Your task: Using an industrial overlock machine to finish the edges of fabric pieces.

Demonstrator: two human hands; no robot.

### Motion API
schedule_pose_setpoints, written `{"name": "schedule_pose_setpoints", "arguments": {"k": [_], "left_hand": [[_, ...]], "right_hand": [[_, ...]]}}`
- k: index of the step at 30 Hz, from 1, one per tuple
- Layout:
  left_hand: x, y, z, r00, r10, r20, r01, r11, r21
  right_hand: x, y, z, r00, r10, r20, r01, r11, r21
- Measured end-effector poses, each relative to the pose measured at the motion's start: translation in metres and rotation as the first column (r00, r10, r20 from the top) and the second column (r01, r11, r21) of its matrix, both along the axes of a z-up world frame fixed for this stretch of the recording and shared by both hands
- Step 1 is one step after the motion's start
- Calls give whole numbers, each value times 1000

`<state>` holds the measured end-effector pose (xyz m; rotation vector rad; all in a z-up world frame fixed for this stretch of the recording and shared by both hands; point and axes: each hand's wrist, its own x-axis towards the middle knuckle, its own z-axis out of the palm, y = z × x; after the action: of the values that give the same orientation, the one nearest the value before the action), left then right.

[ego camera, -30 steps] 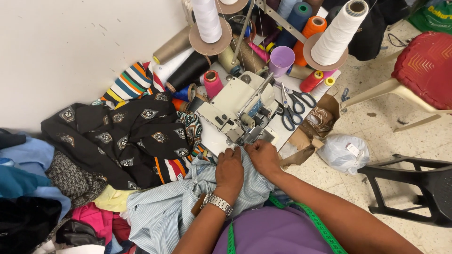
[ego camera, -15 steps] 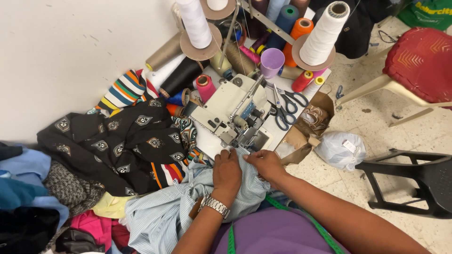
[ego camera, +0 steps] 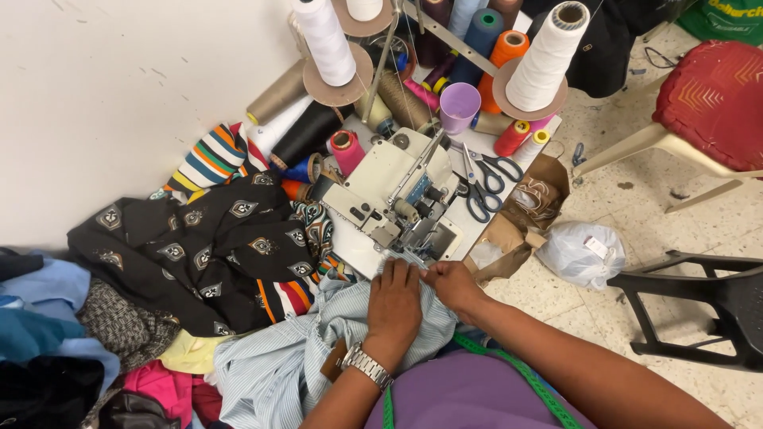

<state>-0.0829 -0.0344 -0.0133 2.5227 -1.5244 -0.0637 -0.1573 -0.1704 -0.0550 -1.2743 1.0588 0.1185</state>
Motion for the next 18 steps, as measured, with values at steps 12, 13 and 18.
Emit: {"name": "schedule_pose_setpoints", "arguments": {"k": [12,13,18], "left_hand": [[12,-2,-4,995,68,73,-69,998,3],[14,-2,-3,995,79,54,-80,997,20],[23,-1,0,997,76,32,-78,996,37]], "right_hand": [[14,-8,19,1000,5,24,-6,999,34],[15,-7,30,1000,16,20,-17,1000,23],[16,-11,42,998,62,-21,-62,998,-5]]}}
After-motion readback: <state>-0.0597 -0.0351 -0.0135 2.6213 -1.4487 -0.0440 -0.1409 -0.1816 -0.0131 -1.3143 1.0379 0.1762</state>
